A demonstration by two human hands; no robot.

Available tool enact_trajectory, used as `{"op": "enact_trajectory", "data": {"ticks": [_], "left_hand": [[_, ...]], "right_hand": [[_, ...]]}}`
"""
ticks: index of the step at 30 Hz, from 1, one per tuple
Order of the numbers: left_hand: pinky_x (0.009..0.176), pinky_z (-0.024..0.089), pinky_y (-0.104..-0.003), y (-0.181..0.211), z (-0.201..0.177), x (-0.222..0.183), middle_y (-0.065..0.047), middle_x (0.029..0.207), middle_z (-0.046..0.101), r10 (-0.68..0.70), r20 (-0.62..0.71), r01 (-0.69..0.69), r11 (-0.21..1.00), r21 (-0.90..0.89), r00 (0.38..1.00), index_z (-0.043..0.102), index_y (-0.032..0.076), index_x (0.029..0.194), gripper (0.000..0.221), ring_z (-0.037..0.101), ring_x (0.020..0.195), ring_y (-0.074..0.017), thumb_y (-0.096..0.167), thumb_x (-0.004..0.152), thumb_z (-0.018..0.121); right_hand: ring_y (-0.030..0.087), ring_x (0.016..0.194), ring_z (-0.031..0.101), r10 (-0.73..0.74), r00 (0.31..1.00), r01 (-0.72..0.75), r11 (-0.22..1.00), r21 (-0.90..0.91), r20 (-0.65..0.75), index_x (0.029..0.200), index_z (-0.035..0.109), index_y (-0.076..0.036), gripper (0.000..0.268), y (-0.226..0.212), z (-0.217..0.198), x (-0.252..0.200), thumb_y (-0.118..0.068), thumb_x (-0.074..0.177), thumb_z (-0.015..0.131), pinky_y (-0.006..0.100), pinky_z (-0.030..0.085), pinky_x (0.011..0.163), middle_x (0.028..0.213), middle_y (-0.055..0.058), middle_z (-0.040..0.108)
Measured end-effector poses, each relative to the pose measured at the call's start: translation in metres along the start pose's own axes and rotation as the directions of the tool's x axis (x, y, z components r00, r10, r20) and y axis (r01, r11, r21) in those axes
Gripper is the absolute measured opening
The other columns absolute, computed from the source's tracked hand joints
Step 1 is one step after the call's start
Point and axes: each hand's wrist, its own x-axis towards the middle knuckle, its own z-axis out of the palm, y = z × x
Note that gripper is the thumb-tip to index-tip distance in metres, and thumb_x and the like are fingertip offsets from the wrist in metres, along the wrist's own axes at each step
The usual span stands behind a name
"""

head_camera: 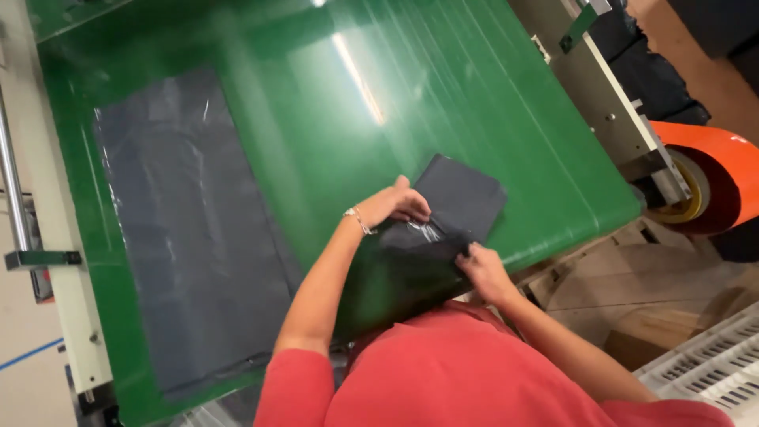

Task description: Packaging black plastic bags into clear sleeves and organizing them on a conveyor belt

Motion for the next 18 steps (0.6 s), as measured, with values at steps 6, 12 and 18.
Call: {"op": "enact_trajectory", "data": {"ticks": [6, 12, 18], "left_hand": [[0.080, 0.054, -0.047, -0.034, 0.027, 0.024, -0.012, 0.089, 0.070, 0.341, -0.556, 0.098, 0.783, 0.614, 0.758, 0.065, 0.016, 0.101, 0.037, 0.070, 0.093, -0.0351, 0.051, 0.091, 0.062], [0.083, 0.054, -0.043, -0.035, 0.051, 0.030, -0.010, 0.124, 0.062, 0.379, -0.676, 0.116, 0.817, 0.565, 0.632, 0.053, 0.006, 0.128, 0.054, 0.063, 0.106, -0.0276, 0.037, 0.086, 0.063], [0.102, 0.049, -0.041, -0.087, 0.069, -0.103, -0.006, 0.126, 0.058, 0.696, -0.652, 0.321, 0.570, 0.756, 0.300, 0.054, 0.015, 0.135, 0.068, 0.054, 0.125, -0.0277, 0.061, 0.086, 0.061]], "right_hand": [[0.017, 0.074, 0.068, 0.650, 0.760, -0.369, 0.417, 0.830, 0.012, 0.107, 0.056, -0.014, 0.016, -0.023, -0.025, 0.043, -0.029, 0.103, 0.058, 0.039, 0.061, 0.062, 0.094, 0.001, 0.055], [0.025, 0.093, 0.051, 0.080, 0.866, -0.051, 0.996, 0.072, -0.493, 0.123, 0.049, 0.004, 0.029, -0.114, -0.075, -0.005, -0.010, 0.099, 0.058, 0.037, 0.043, 0.086, 0.105, 0.015, 0.051], [0.028, 0.114, 0.060, 0.006, 0.997, -0.060, 0.743, 0.667, 0.083, 0.122, 0.053, 0.002, 0.026, -0.225, 0.045, 0.000, -0.003, 0.096, 0.053, 0.053, 0.056, 0.093, 0.113, 0.017, 0.054]]}}
